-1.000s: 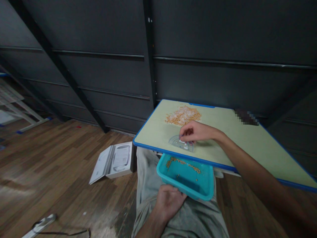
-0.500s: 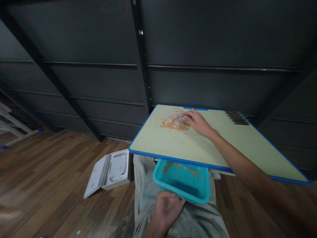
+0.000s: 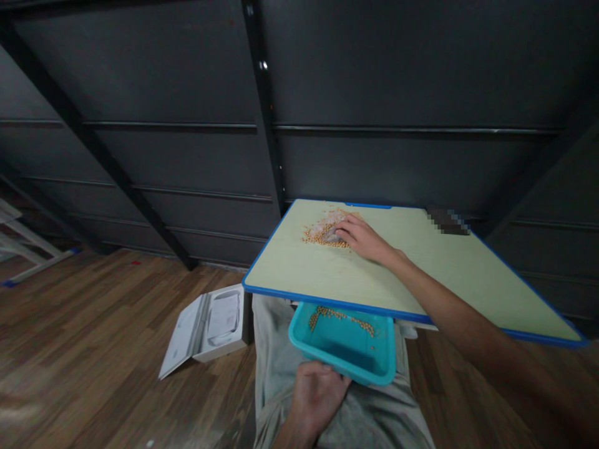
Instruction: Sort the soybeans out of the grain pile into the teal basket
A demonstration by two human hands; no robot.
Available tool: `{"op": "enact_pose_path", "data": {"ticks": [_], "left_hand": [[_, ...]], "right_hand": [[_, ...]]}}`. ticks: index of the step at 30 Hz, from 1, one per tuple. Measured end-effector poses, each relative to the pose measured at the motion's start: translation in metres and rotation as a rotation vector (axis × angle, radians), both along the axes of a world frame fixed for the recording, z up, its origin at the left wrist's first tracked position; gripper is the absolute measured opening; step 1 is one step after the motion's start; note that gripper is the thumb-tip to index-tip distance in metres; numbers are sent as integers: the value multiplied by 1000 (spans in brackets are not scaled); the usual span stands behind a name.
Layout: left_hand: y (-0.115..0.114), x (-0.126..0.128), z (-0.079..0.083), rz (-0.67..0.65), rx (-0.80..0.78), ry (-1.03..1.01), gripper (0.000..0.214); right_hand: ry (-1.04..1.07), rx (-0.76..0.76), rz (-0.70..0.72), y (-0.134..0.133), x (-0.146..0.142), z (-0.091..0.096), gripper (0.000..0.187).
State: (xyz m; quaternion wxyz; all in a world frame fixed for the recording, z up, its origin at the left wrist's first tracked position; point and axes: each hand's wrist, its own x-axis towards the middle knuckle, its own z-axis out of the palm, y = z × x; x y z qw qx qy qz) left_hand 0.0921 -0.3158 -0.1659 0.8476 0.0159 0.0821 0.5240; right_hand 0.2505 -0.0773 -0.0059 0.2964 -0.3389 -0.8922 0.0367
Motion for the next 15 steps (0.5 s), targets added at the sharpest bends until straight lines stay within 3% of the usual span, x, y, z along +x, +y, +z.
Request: {"op": "enact_pose_path", "data": {"ticks": [15], "left_hand": [[1, 0, -2, -2, 22, -5, 56]], "right_hand": [[-40, -20, -14, -3, -3, -1, 25]]}}
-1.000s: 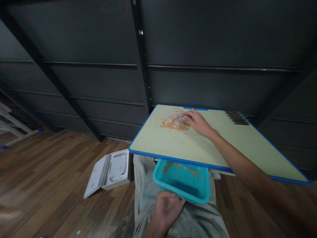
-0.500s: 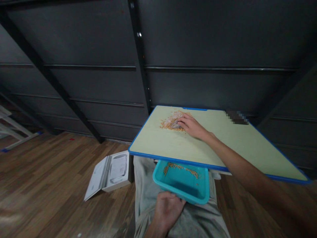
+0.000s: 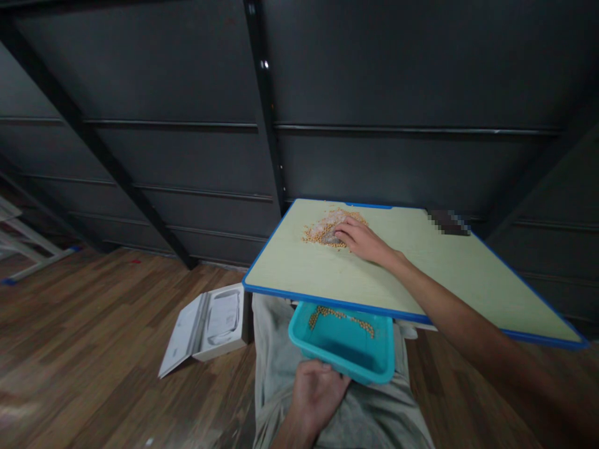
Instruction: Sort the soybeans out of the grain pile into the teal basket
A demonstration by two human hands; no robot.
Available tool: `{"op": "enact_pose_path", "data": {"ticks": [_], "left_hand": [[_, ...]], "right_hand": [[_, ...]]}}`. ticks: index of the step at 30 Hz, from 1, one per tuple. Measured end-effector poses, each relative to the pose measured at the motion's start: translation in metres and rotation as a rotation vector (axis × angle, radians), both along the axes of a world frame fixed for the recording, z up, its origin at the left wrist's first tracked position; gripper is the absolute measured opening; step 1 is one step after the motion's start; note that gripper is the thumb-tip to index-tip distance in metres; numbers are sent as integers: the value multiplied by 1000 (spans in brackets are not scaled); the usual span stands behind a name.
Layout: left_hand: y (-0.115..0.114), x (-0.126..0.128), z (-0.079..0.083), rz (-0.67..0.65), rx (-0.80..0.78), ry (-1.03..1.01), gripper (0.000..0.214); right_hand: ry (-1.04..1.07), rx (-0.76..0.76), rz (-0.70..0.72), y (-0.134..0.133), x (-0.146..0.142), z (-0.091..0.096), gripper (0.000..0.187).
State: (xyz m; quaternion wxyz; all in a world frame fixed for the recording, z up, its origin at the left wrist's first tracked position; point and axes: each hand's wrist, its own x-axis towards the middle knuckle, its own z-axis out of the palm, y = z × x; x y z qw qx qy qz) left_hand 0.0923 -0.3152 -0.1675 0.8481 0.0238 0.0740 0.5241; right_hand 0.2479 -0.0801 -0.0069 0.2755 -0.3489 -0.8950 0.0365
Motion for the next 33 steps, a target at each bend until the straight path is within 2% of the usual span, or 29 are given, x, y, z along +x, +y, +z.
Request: {"op": "enact_pose_path", "data": {"ticks": [22, 33], "left_hand": [[-1, 0, 3, 4, -16, 7, 55], [-1, 0, 1, 3, -2, 15, 42]], "right_hand": [[6, 4, 14, -4, -2, 0, 27], [1, 9, 11, -3, -3, -1, 26]]}}
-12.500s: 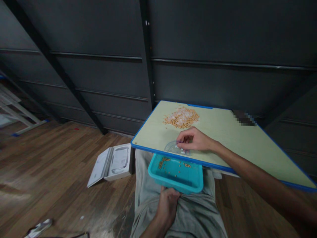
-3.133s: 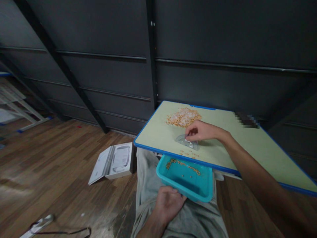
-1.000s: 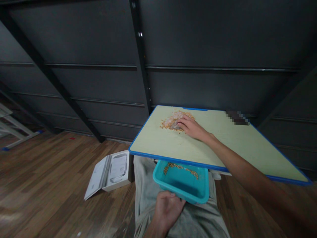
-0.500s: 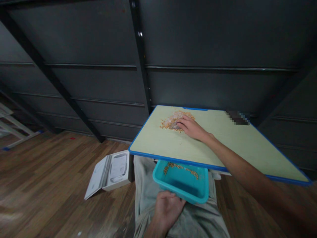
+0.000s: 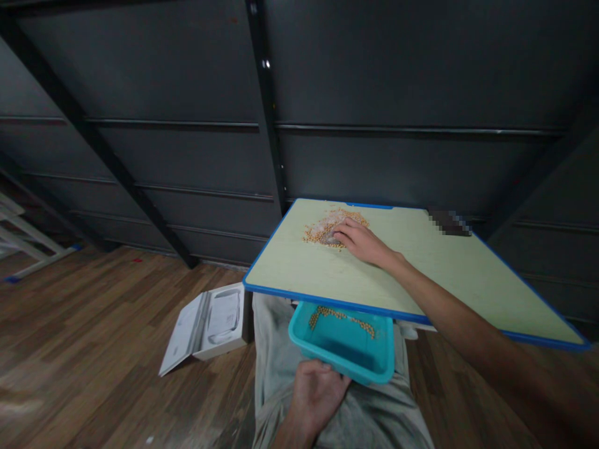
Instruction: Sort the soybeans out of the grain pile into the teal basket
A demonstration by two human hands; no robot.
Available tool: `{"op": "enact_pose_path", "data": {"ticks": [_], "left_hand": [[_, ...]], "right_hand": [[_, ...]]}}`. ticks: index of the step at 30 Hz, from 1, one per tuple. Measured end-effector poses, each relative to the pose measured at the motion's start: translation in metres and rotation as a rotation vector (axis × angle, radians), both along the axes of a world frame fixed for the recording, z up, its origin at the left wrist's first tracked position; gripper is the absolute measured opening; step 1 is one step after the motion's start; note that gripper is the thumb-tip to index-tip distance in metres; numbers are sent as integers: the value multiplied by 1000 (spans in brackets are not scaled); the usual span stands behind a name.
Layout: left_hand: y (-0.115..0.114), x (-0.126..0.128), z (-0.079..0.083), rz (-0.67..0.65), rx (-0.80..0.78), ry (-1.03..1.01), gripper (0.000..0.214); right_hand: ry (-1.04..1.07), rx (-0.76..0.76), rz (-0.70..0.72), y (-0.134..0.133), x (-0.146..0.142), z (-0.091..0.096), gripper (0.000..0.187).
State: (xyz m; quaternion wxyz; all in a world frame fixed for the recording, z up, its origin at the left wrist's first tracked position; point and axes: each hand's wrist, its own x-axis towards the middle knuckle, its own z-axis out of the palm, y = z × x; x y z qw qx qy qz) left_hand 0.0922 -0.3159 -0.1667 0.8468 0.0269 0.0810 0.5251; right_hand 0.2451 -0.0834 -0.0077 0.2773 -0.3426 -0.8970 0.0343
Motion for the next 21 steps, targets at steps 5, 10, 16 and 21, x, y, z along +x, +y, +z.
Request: {"op": "enact_pose_path", "data": {"ticks": [5, 10, 16, 21], "left_hand": [[0, 1, 2, 8, -13, 0, 53], [0, 1, 2, 6, -21, -4, 55], [1, 0, 1, 5, -16, -10, 55], [0, 0, 3, 4, -21, -9, 55]], "right_hand": [[2, -5, 0, -1, -1, 1, 26], [-14, -6, 8, -2, -1, 2, 27], [-9, -9, 18, 0, 0, 0, 26], [-1, -16, 19, 0, 0, -1, 25]]}}
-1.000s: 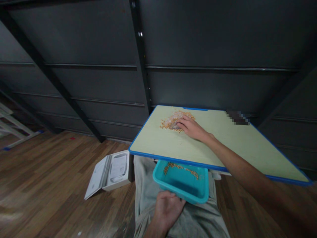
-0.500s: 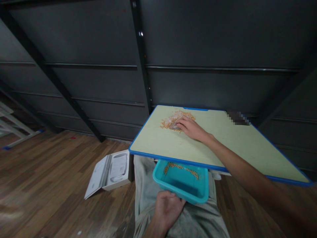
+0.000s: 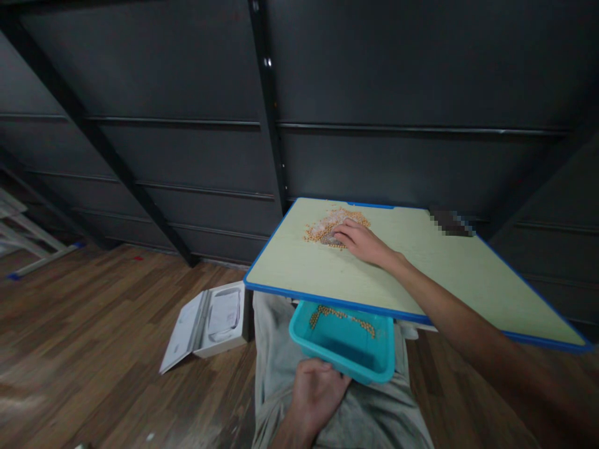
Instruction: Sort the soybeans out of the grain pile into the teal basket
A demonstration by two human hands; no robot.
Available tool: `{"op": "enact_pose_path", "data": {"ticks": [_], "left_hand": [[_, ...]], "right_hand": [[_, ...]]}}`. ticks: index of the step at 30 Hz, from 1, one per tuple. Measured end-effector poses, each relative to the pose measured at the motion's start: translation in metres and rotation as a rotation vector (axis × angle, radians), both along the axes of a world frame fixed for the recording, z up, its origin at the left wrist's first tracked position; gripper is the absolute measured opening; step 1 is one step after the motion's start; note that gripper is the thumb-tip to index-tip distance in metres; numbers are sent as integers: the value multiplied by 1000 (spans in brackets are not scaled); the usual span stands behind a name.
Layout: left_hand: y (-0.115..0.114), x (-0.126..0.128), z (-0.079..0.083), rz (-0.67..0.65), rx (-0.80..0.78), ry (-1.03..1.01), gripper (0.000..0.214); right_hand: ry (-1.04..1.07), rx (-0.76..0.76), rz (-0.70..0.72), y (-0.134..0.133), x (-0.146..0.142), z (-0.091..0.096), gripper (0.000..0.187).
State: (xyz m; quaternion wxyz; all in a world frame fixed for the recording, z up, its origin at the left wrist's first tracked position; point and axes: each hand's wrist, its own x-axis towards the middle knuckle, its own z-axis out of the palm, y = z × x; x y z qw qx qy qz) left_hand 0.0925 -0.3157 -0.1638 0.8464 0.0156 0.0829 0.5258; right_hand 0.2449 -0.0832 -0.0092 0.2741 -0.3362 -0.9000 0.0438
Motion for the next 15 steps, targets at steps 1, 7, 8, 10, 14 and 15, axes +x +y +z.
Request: {"op": "enact_pose_path", "data": {"ticks": [1, 7, 8, 10, 14, 15], "left_hand": [[0, 0, 0, 0, -1, 1, 55], [0, 0, 0, -4, 7, -19, 55], [0, 0, 0, -4, 7, -22, 55], [0, 0, 0, -3, 5, -27, 55], [0, 0, 0, 5, 3, -34, 55], [0, 0, 0, 7, 5, -34, 55]], "right_hand": [[1, 0, -1, 0, 0, 0, 25], [3, -10, 3, -1, -1, 1, 24], [1, -15, 2, -1, -1, 1, 24], [-4, -20, 2, -1, -1, 2, 23], [-1, -23, 9, -2, -2, 2, 24], [0, -25, 7, -2, -2, 2, 24]]}}
